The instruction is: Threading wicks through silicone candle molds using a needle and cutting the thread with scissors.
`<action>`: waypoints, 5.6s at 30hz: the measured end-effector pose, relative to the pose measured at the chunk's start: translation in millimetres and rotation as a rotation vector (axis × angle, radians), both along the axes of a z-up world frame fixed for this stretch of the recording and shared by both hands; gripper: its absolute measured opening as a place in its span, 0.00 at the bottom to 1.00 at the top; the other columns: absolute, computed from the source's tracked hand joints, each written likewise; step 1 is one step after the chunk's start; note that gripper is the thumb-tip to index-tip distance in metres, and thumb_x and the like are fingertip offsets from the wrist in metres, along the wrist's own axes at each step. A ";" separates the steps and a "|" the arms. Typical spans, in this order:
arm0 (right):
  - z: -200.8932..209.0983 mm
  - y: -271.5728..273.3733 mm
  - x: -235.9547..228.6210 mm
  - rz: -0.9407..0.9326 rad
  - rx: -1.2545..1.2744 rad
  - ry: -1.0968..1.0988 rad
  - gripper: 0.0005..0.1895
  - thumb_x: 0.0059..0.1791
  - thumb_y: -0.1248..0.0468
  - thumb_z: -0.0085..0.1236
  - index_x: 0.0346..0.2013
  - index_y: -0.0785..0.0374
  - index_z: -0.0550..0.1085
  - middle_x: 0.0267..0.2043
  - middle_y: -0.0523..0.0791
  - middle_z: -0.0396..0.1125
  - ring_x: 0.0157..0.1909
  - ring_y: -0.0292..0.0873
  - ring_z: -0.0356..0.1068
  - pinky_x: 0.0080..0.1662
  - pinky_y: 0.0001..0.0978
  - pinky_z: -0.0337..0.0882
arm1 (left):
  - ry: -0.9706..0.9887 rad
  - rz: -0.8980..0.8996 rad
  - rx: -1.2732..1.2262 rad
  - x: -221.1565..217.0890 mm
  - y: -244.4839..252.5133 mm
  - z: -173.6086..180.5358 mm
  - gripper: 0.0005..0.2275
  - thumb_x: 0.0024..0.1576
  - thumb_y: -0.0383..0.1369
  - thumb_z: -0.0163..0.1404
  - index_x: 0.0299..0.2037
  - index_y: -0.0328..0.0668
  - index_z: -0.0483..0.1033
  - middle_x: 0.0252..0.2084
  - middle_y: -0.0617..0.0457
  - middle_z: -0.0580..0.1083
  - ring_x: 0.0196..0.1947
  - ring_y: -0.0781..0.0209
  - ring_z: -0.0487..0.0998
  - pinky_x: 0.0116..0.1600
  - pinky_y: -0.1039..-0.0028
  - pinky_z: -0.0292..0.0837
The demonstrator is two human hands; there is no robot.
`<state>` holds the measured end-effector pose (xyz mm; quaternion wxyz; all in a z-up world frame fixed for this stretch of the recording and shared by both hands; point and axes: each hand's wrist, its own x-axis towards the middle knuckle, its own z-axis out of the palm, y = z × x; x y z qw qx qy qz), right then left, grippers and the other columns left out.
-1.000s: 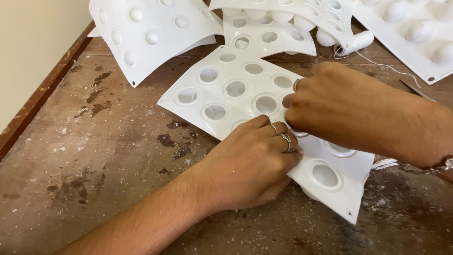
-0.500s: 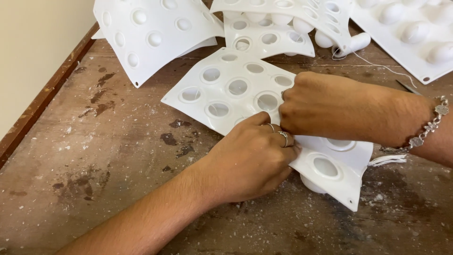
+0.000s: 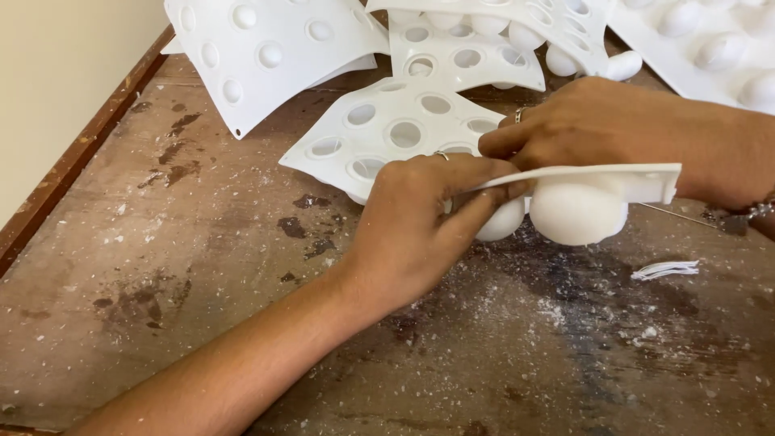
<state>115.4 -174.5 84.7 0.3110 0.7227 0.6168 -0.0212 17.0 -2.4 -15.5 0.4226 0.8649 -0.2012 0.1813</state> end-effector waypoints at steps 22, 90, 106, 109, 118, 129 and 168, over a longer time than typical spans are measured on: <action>-26.3 -72.9 106.4 -0.034 0.428 0.360 0.25 0.45 0.50 0.61 0.52 0.60 0.78 0.50 0.47 0.75 0.40 0.41 0.76 0.41 0.35 0.78 | 0.220 0.105 -0.260 -3.4 1.8 24.3 0.12 0.61 0.39 0.51 0.44 0.41 0.84 0.23 0.53 0.81 0.17 0.73 0.77 0.21 0.79 0.70; -71.0 -178.7 44.4 -1.171 0.238 0.243 0.14 0.51 0.51 0.55 0.39 0.58 0.75 0.28 0.44 0.66 0.27 0.37 0.58 0.30 0.31 0.69 | -0.239 -0.138 0.300 -29.1 -10.6 16.9 0.12 0.56 0.29 0.51 0.48 0.39 0.81 0.34 0.50 0.78 0.38 0.59 0.77 0.51 0.61 0.66; -45.1 -104.5 -78.8 -0.931 0.761 1.033 0.05 0.44 0.63 0.67 0.32 0.57 0.78 0.22 0.39 0.61 0.23 0.33 0.52 0.25 0.27 0.57 | 0.343 -0.149 -0.426 -50.3 -47.9 1.2 0.11 0.55 0.30 0.60 0.47 0.39 0.86 0.44 0.51 0.79 0.49 0.60 0.76 0.55 0.69 0.68; -48.0 -98.0 -84.1 -0.872 0.835 1.060 0.03 0.43 0.64 0.67 0.30 0.57 0.80 0.20 0.38 0.66 0.21 0.31 0.52 0.23 0.25 0.57 | 0.478 -0.062 -0.652 -48.6 -50.0 -3.6 0.06 0.51 0.26 0.62 0.38 0.38 0.88 0.38 0.51 0.80 0.42 0.65 0.78 0.48 0.75 0.74; -29.3 -124.6 -26.9 -1.318 0.452 0.592 0.10 0.49 0.55 0.62 0.45 0.44 0.82 0.29 0.40 0.74 0.20 0.36 0.61 0.24 0.27 0.62 | 0.629 -0.030 -0.804 -45.5 -43.3 4.8 0.11 0.62 0.32 0.51 0.31 0.32 0.82 0.29 0.49 0.81 0.36 0.64 0.81 0.51 0.69 0.75; -22.8 -124.8 -22.8 -1.314 0.047 0.483 0.07 0.52 0.62 0.59 0.42 0.53 0.83 0.32 0.40 0.74 0.30 0.34 0.65 0.34 0.23 0.68 | 0.662 -0.057 -0.801 -45.8 -42.3 -1.3 0.14 0.63 0.32 0.47 0.29 0.31 0.79 0.26 0.47 0.77 0.31 0.60 0.80 0.45 0.65 0.79; -31.7 -156.3 -20.8 -0.970 0.035 0.681 0.03 0.47 0.62 0.63 0.30 0.56 0.80 0.25 0.38 0.69 0.26 0.31 0.65 0.29 0.26 0.72 | -0.268 -0.405 0.135 -58.5 -86.6 12.0 0.07 0.56 0.31 0.61 0.37 0.38 0.77 0.55 0.37 0.76 0.58 0.43 0.77 0.67 0.48 0.61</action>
